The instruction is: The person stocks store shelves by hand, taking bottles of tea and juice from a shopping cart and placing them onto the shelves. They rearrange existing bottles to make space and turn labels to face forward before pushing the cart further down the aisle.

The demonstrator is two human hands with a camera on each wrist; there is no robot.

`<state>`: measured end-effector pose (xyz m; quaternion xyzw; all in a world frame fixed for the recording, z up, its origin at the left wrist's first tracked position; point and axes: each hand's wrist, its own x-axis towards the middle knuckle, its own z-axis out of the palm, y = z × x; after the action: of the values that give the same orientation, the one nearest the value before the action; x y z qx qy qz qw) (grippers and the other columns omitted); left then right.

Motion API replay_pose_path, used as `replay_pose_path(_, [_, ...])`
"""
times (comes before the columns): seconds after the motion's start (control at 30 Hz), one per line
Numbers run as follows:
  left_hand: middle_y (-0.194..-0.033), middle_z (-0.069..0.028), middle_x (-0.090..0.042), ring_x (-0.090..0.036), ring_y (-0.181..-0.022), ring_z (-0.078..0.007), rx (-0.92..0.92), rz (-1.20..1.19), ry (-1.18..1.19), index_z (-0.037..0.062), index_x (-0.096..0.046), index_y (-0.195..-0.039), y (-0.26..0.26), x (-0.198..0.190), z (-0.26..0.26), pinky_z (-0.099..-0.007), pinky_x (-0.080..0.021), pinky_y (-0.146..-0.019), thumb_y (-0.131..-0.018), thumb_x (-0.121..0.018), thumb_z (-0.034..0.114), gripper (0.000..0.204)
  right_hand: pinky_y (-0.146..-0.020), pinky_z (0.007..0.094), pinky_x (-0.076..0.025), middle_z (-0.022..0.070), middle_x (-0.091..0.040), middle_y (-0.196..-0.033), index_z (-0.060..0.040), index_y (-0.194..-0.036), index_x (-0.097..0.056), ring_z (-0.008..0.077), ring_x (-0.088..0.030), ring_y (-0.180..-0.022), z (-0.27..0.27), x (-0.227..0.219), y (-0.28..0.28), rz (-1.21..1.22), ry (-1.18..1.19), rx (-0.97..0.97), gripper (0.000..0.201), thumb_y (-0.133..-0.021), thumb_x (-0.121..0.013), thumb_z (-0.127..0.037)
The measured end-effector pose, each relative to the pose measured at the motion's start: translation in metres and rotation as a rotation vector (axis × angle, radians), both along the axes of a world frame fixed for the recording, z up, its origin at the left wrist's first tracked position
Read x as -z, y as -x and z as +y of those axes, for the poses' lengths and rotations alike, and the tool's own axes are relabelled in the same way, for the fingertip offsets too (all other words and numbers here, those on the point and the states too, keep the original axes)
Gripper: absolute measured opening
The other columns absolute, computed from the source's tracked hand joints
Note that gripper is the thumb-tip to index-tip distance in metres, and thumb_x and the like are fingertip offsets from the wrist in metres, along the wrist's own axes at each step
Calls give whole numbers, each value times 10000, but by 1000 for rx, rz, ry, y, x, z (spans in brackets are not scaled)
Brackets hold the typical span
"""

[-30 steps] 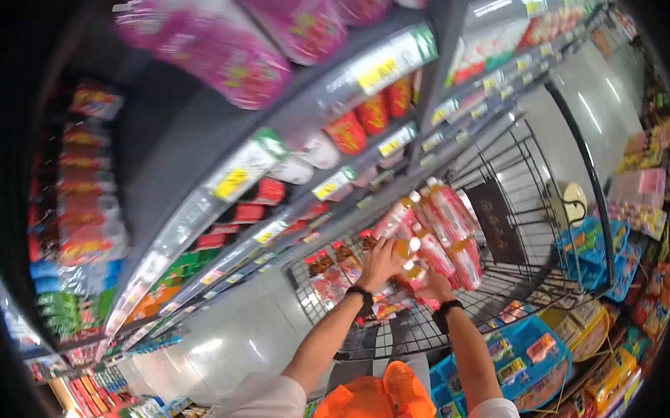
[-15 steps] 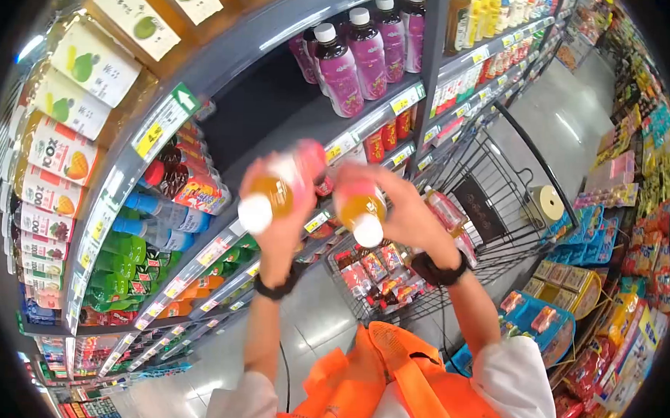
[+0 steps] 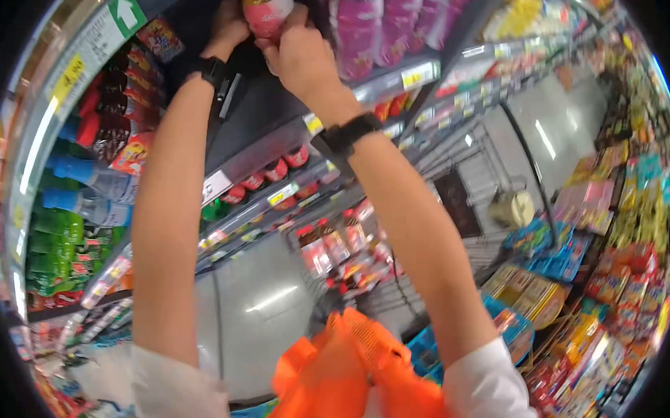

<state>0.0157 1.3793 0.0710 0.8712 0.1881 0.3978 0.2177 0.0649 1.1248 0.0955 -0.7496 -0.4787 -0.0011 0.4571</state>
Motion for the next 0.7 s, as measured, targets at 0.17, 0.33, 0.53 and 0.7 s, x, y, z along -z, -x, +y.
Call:
replay_pose_path(0.17, [-1297, -169, -629, -589, -1231, -313, -145, 195, 56, 80, -545, -1335, -42, 14, 52, -404, -453, -1049, -907, -706, 402, 559, -746, 528, -566, 327, -648, -1028, 65, -1341, -336, 469, -683, -893, 17, 9, -4, -163, -43, -2, 697, -910, -715, -330])
replay_pose_path(0.33, [-1297, -149, -625, -583, -1232, -293, -91, 275, 95, 91, -543, -1346, -79, 17, 57, -408, -441, -1065, -919, -687, 420, 558, -750, 586, -508, 346, -654, -1010, 8, -1237, -349, 554, -631, -913, 22, 10, -17, -87, -141, -140, 553, -935, -696, -299])
replay_pose_path(0.53, [-1297, -126, -621, -575, -1234, -269, 95, 299, 228, 104, -541, -1359, -82, 8, 51, -414, -425, -1084, -933, -664, 441, 557, -757, 591, -511, 355, -650, -1006, -11, -1215, -346, 566, -626, -920, 34, 10, -22, -56, -134, -146, 536, -933, -704, -292])
replay_pose_path(0.7, [-1297, -106, -618, -568, -1236, -250, 387, 262, 504, 115, -539, -1369, -59, -5, 51, -418, -413, -1101, -944, -646, 459, 557, -783, 601, -522, 345, -660, -1008, -17, -1264, -308, 560, -638, -924, 46, 20, -27, -196, -76, -70, 589, -943, -678, -344])
